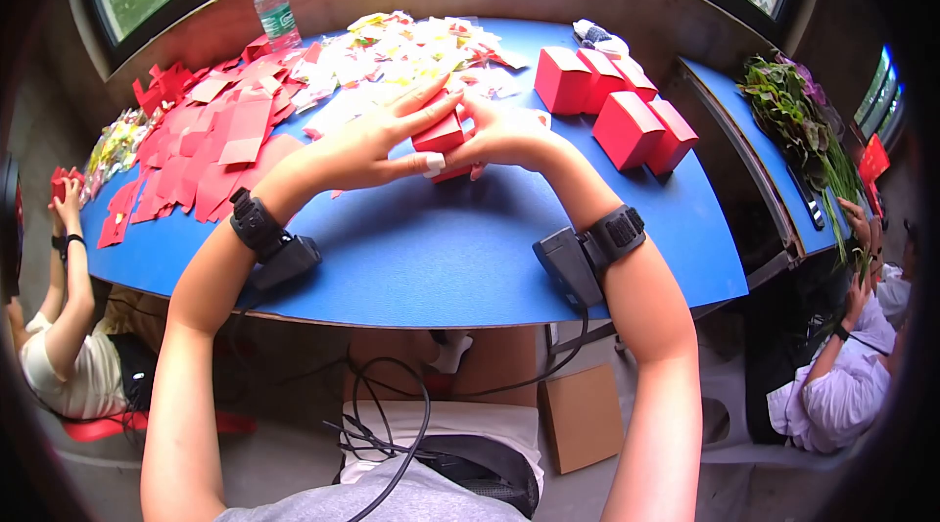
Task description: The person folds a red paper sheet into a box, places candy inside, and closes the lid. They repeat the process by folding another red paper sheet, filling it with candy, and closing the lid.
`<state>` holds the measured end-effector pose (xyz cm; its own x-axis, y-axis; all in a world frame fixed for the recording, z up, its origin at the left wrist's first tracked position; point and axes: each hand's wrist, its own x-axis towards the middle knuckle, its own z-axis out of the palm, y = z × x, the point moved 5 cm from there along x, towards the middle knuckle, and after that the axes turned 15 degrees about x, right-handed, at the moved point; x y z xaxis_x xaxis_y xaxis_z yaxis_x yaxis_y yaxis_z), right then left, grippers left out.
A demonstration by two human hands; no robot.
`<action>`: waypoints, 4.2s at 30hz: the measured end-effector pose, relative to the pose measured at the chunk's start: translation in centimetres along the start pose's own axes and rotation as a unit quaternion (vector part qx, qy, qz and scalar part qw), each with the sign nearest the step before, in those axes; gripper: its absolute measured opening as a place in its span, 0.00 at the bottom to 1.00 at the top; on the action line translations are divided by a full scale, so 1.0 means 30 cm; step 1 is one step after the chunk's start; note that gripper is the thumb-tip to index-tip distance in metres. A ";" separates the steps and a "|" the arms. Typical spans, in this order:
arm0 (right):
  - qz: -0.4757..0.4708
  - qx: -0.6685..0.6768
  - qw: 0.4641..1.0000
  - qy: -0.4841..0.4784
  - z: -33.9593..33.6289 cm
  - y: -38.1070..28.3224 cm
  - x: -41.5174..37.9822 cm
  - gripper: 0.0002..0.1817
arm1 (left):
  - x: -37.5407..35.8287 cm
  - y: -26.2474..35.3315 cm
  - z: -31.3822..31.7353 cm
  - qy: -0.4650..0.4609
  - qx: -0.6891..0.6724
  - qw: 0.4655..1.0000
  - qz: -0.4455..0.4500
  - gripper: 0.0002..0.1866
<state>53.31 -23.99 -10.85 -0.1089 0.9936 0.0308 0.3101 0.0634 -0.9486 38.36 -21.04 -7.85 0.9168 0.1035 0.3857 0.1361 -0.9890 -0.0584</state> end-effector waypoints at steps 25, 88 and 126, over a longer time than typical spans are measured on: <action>-0.077 0.002 0.997 0.018 -0.020 0.048 -0.034 0.31 | 0.522 0.285 0.089 -0.049 -0.101 0.994 -0.017 0.32; -0.076 0.396 0.912 -0.075 0.100 -0.164 -0.049 0.46 | 0.025 -0.028 -0.130 0.363 -0.066 0.926 -0.074 0.52; -0.134 0.412 0.901 0.021 0.055 -0.130 -0.035 0.34 | -0.040 -0.025 -0.089 0.283 -0.165 0.937 -0.118 0.18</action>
<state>50.67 -25.44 -7.71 -0.0344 0.9565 0.2898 -0.5303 0.2283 -0.8165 36.16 -20.69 -5.81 0.5166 0.3438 0.7842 0.1014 -0.9340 0.3426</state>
